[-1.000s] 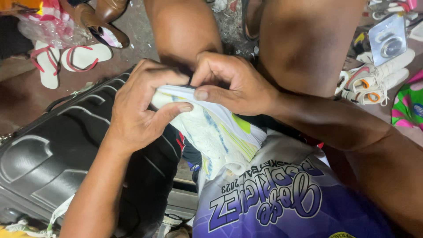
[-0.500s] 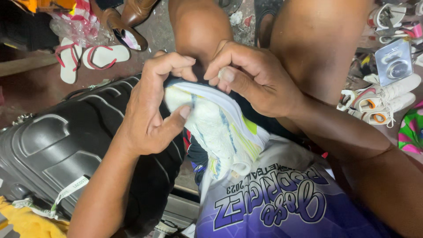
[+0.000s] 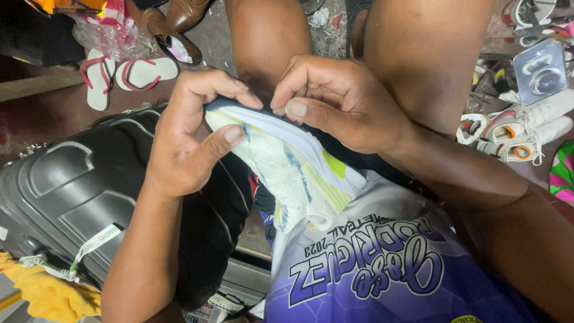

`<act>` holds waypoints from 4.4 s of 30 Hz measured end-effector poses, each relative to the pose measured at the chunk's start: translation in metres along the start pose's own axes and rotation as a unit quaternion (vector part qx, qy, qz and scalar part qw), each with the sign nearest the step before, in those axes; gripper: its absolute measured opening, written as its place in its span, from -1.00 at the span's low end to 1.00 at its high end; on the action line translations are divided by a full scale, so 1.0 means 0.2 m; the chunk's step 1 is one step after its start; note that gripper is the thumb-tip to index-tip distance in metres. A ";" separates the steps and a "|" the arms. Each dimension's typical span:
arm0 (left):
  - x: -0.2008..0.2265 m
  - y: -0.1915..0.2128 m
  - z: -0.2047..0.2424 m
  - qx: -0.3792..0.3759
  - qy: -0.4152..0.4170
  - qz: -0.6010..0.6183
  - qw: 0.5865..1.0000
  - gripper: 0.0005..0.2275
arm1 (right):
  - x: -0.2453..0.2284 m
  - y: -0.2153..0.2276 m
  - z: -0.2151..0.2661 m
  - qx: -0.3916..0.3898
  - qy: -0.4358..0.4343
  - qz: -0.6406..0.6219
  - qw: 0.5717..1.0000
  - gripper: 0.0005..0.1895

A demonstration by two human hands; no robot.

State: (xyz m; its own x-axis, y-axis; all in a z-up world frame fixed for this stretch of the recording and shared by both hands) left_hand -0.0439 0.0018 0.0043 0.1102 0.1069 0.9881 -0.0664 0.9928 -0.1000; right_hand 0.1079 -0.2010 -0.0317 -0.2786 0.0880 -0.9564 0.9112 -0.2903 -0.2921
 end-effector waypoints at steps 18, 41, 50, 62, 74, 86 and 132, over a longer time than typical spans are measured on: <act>0.15 -0.12 -0.03 -0.017 -0.048 -0.141 0.989 -0.65 | -0.10 0.00 0.05 0.004 0.038 0.018 0.999 -0.81; 0.18 -0.23 -0.05 0.054 -0.031 -0.185 0.981 -0.50 | -0.30 -0.03 -0.04 0.006 0.068 0.331 0.941 -0.75; 0.19 -0.24 -0.10 0.043 -0.044 -0.240 0.969 -0.44 | -0.35 -0.04 -0.08 -0.012 0.071 0.481 0.874 -0.77; 0.13 -0.25 -0.10 0.029 -0.090 -0.244 0.965 -0.52 | -0.27 -0.06 -0.05 0.000 0.079 0.538 0.840 -0.79; 0.06 -0.22 -0.09 0.027 -0.124 -0.270 0.954 -0.69 | -0.21 -0.01 -0.08 -0.017 0.049 0.468 0.882 -0.86; 0.03 -0.20 -0.12 0.085 -0.041 -0.228 0.969 -0.82 | -0.14 -0.02 -0.13 0.002 0.043 0.489 0.871 -0.85; 0.03 -0.05 -0.15 0.011 0.001 -0.105 0.994 -0.80 | -0.01 0.09 -0.10 -0.069 -0.013 0.057 0.996 -0.91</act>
State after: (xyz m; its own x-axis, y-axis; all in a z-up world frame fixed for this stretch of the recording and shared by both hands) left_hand -0.0138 -0.0067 0.0074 0.1255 -0.1022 0.9868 -0.0632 0.9918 0.1108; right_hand 0.1304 -0.1874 -0.0354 -0.1774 0.0371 -0.9834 0.9698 -0.1635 -0.1811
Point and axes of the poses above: each hand's wrist, its own z-axis away from the middle knuckle, its own y-axis out of the back of the hand, x = y × z, the point moved 2 cm from there along -z, towards the middle knuckle, and after that the axes turned 4 degrees about z, right-handed, at the moved point
